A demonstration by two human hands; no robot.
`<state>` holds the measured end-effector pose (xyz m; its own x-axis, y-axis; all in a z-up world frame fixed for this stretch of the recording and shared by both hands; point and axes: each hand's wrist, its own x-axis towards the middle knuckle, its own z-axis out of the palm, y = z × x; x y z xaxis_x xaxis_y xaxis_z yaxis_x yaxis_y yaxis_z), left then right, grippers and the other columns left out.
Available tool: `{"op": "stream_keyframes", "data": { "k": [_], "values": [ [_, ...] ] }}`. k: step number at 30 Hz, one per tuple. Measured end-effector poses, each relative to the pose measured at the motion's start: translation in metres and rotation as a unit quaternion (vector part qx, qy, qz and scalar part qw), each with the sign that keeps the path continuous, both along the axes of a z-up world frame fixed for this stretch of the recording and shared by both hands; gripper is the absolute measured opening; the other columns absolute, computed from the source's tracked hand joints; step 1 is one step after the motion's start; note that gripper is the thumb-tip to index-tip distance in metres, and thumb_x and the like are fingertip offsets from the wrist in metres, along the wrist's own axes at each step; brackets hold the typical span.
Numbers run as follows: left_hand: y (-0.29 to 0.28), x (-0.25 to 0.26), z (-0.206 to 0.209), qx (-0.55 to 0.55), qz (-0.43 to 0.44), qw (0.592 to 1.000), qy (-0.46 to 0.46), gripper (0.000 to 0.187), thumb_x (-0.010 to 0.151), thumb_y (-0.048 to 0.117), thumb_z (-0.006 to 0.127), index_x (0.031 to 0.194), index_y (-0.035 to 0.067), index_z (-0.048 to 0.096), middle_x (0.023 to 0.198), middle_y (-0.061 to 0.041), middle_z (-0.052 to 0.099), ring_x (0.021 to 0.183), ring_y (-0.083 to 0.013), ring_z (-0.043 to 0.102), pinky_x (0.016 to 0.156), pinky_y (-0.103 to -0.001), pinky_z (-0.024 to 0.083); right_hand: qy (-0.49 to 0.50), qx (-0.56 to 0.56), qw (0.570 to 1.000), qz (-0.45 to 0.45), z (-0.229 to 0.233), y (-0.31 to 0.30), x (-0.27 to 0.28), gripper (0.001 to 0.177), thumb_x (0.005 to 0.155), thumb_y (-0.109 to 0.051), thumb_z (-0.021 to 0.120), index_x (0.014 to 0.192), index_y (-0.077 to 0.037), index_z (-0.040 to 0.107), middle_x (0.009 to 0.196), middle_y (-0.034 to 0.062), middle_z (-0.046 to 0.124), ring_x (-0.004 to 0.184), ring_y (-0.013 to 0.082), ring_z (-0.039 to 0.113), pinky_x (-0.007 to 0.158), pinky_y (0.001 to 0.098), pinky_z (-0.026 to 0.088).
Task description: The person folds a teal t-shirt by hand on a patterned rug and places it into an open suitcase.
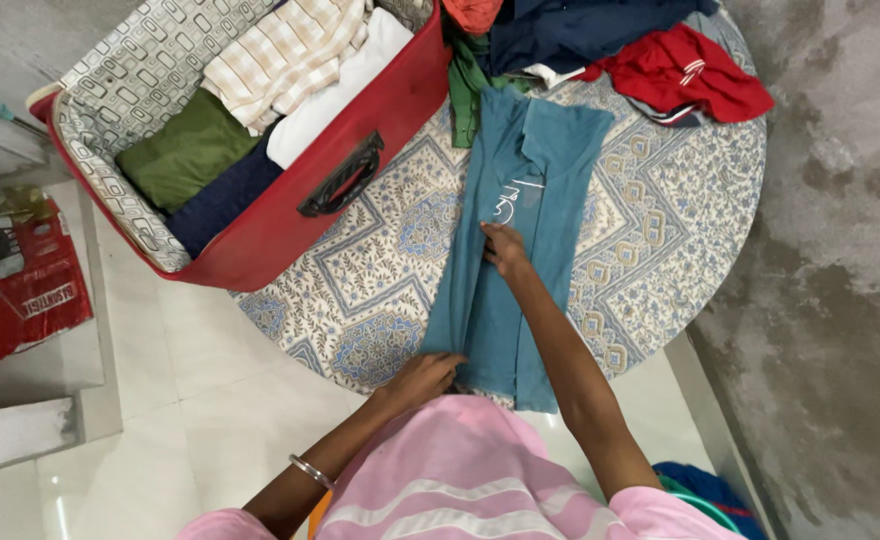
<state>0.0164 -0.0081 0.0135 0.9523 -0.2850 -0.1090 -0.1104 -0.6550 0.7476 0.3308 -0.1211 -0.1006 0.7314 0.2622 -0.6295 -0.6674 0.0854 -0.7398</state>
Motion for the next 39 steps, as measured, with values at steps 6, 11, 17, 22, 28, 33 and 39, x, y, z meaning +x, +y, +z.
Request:
{"op": "stream_keyframes", "data": {
  "k": [6, 11, 17, 22, 28, 33, 39],
  "values": [
    [0.002, 0.005, 0.0, -0.01, -0.007, 1.0, 0.027, 0.033, 0.093, 0.009, 0.062, 0.125, 0.006, 0.066, 0.11, -0.021, 0.073, 0.099, -0.0396, 0.07, 0.088, -0.047, 0.055, 0.0, 0.092, 0.996, -0.01, 0.0, 0.011, 0.021, 0.042, 0.097, -0.045, 0.068, 0.115, -0.007, 0.071, 0.101, 0.0022, 0.077, 0.091, 0.017, 0.072, 0.083, 0.0351, 0.059],
    [-0.005, 0.001, -0.007, -0.008, 0.038, 0.999, 0.035, 0.033, 0.09, 0.008, 0.065, 0.123, 0.009, 0.068, 0.113, -0.019, 0.073, 0.093, -0.039, 0.071, 0.084, -0.047, 0.057, -0.035, -0.003, 0.998, -0.042, -0.009, 0.011, 0.042, 0.031, 0.09, -0.053, 0.074, 0.094, -0.024, 0.061, 0.068, -0.0079, 0.039, 0.053, 0.007, 0.032, 0.041, 0.0261, 0.024],
    [-0.002, 0.006, -0.012, -0.018, 0.033, 0.999, 0.026, 0.034, 0.091, 0.007, 0.064, 0.124, 0.008, 0.067, 0.113, -0.019, 0.074, 0.095, -0.039, 0.071, 0.084, -0.047, 0.057, -0.034, 0.039, 0.994, -0.098, 0.0, 0.011, 0.086, 0.033, 0.091, -0.044, 0.081, 0.087, -0.024, 0.055, 0.065, -0.0069, 0.032, 0.049, 0.0075, 0.028, 0.042, 0.0271, 0.023],
    [-0.002, 0.015, -0.008, 0.013, 0.003, 0.998, 0.066, 0.035, 0.088, 0.009, 0.067, 0.124, 0.01, 0.068, 0.102, -0.019, 0.075, 0.091, -0.0373, 0.073, 0.083, -0.047, 0.057, -0.055, 0.069, 0.993, -0.076, 0.013, 0.008, 0.115, 0.023, 0.094, -0.045, 0.074, 0.096, -0.026, 0.063, 0.065, -0.0084, 0.033, 0.055, 0.007, 0.032, 0.05, 0.0285, 0.03],
    [-0.008, 0.024, 0.009, 0.032, -0.041, 0.994, 0.091, 0.039, 0.091, 0.012, 0.066, 0.13, 0.011, 0.065, 0.094, -0.02, 0.074, 0.088, -0.0385, 0.072, 0.085, -0.047, 0.057, -0.054, 0.121, 0.982, -0.132, 0.006, -0.012, 0.108, 0.035, 0.097, -0.039, 0.063, 0.122, -0.015, 0.057, 0.114, 0.0016, 0.07, 0.104, 0.0181, 0.069, 0.087, 0.0378, 0.058],
    [-0.006, 0.023, -0.007, -0.021, 0.024, 0.998, -0.058, 0.033, 0.094, 0.01, 0.063, 0.126, 0.005, 0.067, 0.117, -0.02, 0.073, 0.105, -0.0373, 0.07, 0.096, -0.049, 0.054, -0.157, 0.016, 0.98, -0.121, 0.002, -0.044, 0.085, 0.031, 0.103, -0.031, 0.059, 0.126, -0.01, 0.058, 0.113, 0.0051, 0.071, 0.105, 0.0227, 0.068, 0.086, 0.0363, 0.056],
    [0.027, 0.014, -0.04, 0.104, 0.16, 0.969, -0.158, 0.043, 0.089, 0.017, 0.066, 0.13, 0.004, 0.059, 0.122, -0.021, 0.065, 0.111, -0.0393, 0.064, 0.095, -0.051, 0.052, -0.529, -0.317, 0.786, 0.048, 0.028, -0.096, 0.019, 0.02, 0.106, -0.014, 0.059, 0.123, -0.007, 0.065, 0.111, 0.0123, 0.073, 0.103, 0.0259, 0.07, 0.091, 0.0412, 0.056]
  ]
}}
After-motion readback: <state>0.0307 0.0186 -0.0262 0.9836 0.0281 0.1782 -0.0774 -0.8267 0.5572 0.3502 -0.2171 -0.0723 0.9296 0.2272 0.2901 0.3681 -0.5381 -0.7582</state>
